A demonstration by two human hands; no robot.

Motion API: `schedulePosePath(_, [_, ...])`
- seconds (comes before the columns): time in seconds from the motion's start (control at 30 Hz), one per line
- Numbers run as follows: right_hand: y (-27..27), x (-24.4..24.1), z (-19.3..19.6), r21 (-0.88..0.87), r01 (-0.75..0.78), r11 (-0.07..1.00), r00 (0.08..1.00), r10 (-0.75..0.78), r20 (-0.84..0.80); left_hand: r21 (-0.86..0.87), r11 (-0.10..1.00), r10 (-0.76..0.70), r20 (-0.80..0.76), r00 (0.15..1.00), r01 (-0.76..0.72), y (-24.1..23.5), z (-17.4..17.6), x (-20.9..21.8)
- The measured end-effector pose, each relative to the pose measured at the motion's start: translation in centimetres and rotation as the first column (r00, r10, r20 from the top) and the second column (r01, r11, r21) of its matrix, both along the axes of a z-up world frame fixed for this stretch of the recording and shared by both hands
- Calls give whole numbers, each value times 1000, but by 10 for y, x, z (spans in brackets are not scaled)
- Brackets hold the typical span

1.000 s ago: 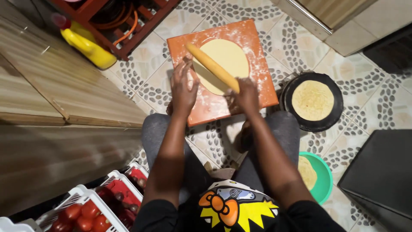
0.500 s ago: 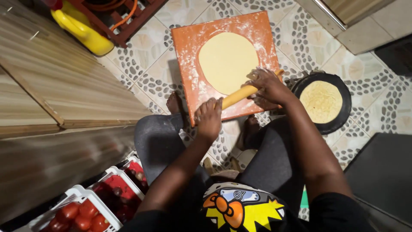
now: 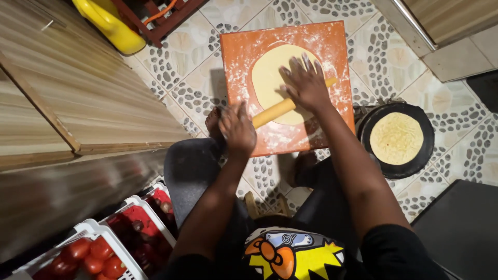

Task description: Rolling out dough with a rolling pin and placing it in a pan

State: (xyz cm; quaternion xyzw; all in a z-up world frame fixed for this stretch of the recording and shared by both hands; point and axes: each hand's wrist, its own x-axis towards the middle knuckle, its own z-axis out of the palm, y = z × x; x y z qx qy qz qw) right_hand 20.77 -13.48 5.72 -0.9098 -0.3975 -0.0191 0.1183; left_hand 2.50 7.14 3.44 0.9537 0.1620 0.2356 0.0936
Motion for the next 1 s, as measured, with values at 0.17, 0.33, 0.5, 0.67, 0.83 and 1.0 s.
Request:
schedulePosePath(0.17, [68,29,28,14,187,982,956,-178,-235,8,993,115,-68,991,-114,47,4,39])
schedulePosePath(0.33, [100,56,42,458,182,870,977,-212,15,-105,988,123,111,986,-112,81,35,73])
schedulePosePath(0.5, [66,20,46,404,81,911,996,-88,-2,-161,986,24,-111,994,-42,61,-3,55])
schedulePosePath(0.67, [-8,-28,25,219,104,970,994,-91,-67,-248,959,-221,-334,916,141,15,23,18])
schedulePosePath(0.83, [-64,-80,27,20,80,997,995,-79,-55,4,939,-343,24,939,343,-19,20,-26])
schedulePosePath(1.0, [-108,-82,-41,-66,87,994,992,-92,-82,-57,915,-402,-197,894,399,-20,5,-32])
